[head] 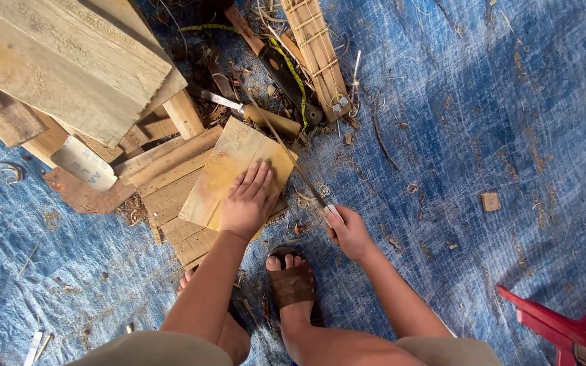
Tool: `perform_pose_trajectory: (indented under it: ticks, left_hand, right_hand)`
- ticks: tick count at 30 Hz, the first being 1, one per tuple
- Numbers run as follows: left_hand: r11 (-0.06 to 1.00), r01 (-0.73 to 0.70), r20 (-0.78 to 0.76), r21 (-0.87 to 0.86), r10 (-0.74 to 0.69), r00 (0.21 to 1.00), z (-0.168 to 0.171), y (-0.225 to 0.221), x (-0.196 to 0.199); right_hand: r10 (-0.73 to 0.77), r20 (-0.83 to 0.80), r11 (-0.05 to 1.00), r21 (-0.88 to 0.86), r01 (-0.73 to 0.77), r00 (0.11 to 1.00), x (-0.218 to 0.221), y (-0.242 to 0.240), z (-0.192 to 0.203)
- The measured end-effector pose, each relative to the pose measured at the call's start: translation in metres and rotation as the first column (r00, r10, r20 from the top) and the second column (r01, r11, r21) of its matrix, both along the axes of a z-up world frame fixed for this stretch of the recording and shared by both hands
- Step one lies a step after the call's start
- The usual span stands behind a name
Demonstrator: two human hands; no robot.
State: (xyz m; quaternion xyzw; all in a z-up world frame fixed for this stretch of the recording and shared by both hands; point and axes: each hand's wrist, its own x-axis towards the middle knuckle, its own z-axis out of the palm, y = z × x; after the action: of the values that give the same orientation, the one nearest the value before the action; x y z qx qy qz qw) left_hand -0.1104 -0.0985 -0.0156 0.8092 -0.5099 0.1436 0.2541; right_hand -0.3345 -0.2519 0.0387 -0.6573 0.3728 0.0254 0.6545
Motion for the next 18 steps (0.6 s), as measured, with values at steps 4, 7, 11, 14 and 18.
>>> perform_pose_trajectory:
  ticks: [4,7,11,14,18]
  left_hand:
    - [1.000,0.002,-0.014,0.004,-0.002,1.000,0.0063,-0.0001,-0.0004]
    - [1.000,0.004,-0.016,0.002,-0.004,1.000,0.0063,-0.0022,0.0003]
    - [1.000,0.001,-0.017,0.007,-0.001,1.000,0.0020,0.0000,-0.0002]
    - [1.000,0.007,-0.025,0.015,-0.007,1.000,0.0007,0.0016,-0.0003]
    - [1.000,0.007,-0.031,0.027,-0.006,1.000,-0.0006,0.0019,-0.0006]
  right_hand:
    - [0.007,-0.014,1.000,-0.027,-0.007,1.000,-0.0067,0.0011,-0.0025]
    - [-0.017,-0.005,1.000,0.011,0.017,1.000,-0.0074,0.0009,0.0017]
    - [-0.030,-0.020,1.000,0.002,0.030,0.999,-0.0019,0.0035,0.0029]
    - [-0.041,-0.001,0.999,0.016,0.041,0.999,0.0008,0.0046,0.0004]
    - [-0.068,0.021,0.997,0.034,0.067,0.997,-0.0006,0.0061,-0.0047]
